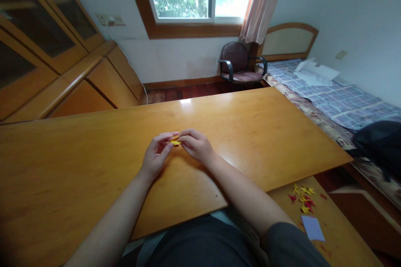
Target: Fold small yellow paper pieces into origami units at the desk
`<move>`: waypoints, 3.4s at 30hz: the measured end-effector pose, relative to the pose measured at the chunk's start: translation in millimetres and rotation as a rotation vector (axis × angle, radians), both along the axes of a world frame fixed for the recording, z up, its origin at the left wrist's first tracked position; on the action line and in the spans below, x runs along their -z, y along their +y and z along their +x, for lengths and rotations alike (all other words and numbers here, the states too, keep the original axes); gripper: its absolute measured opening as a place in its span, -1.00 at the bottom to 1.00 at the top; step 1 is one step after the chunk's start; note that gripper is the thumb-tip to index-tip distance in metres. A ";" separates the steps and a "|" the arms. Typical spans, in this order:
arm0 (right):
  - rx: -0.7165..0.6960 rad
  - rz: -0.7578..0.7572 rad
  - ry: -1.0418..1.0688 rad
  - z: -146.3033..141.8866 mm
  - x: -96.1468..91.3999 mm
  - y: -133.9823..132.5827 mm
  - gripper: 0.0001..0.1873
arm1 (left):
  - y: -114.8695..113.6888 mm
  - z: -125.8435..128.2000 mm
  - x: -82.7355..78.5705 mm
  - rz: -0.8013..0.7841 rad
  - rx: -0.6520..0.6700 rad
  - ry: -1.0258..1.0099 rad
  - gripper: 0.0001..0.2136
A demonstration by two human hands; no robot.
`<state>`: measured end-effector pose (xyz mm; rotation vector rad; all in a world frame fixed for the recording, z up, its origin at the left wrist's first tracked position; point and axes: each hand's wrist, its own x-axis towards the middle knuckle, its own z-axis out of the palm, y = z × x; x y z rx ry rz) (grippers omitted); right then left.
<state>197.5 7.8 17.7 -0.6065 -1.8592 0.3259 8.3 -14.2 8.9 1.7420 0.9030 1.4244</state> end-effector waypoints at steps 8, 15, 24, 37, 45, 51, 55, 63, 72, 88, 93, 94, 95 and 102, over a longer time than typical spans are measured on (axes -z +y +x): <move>-0.004 -0.061 0.042 1.3 -1.4 -0.3 -0.86 | 3.7 -3.4 -0.8 0.114 0.027 0.017 -0.74; -0.008 -0.129 0.007 3.3 2.7 2.2 -0.89 | 3.9 -8.7 1.8 0.071 0.011 0.118 -0.77; 0.011 -0.111 0.031 4.3 -0.1 1.7 -0.88 | 3.3 -8.6 -0.2 -0.151 -0.023 0.098 -0.68; 0.029 -0.030 0.001 3.6 1.9 1.6 -0.86 | 4.6 -10.2 -0.1 0.018 -0.231 0.298 -0.76; 0.013 -0.044 0.016 3.3 5.2 3.2 -0.84 | 4.2 -12.2 5.0 0.106 -0.130 0.321 -0.69; 0.004 -0.056 0.045 2.7 3.7 3.5 -0.85 | 4.5 -11.0 3.4 0.025 -0.140 0.213 -0.81; 0.004 -0.076 0.058 1.9 3.7 3.6 -0.86 | 4.2 -8.8 1.2 0.011 -0.091 0.194 -0.82; -0.014 -0.126 0.012 2.0 5.7 4.5 -0.87 | 2.8 -8.1 0.4 -0.037 -0.109 0.222 -0.79; -0.008 -0.129 0.038 3.1 5.4 5.4 -0.87 | 2.8 -6.8 -4.6 -0.041 -0.135 0.209 -0.89; -0.050 -0.111 0.016 1.0 -0.4 3.1 -0.82 | 5.4 -9.8 -4.0 0.043 -0.202 0.241 -0.90; -0.035 -0.116 0.006 0.8 -1.6 2.3 -0.85 | 6.0 -11.2 -2.5 0.051 -0.206 0.280 -0.89; -0.033 -0.121 0.005 0.9 -1.4 2.4 -0.85 | 6.0 -11.2 -2.9 0.054 -0.205 0.284 -0.89; -0.030 -0.126 0.003 1.1 -1.1 2.5 -0.86 | 5.9 -11.2 -3.5 0.054 -0.201 0.290 -0.89; -0.017 -0.092 -0.019 3.8 -0.1 3.4 -0.87 | 4.4 -10.3 -6.3 0.044 -0.176 0.312 -0.91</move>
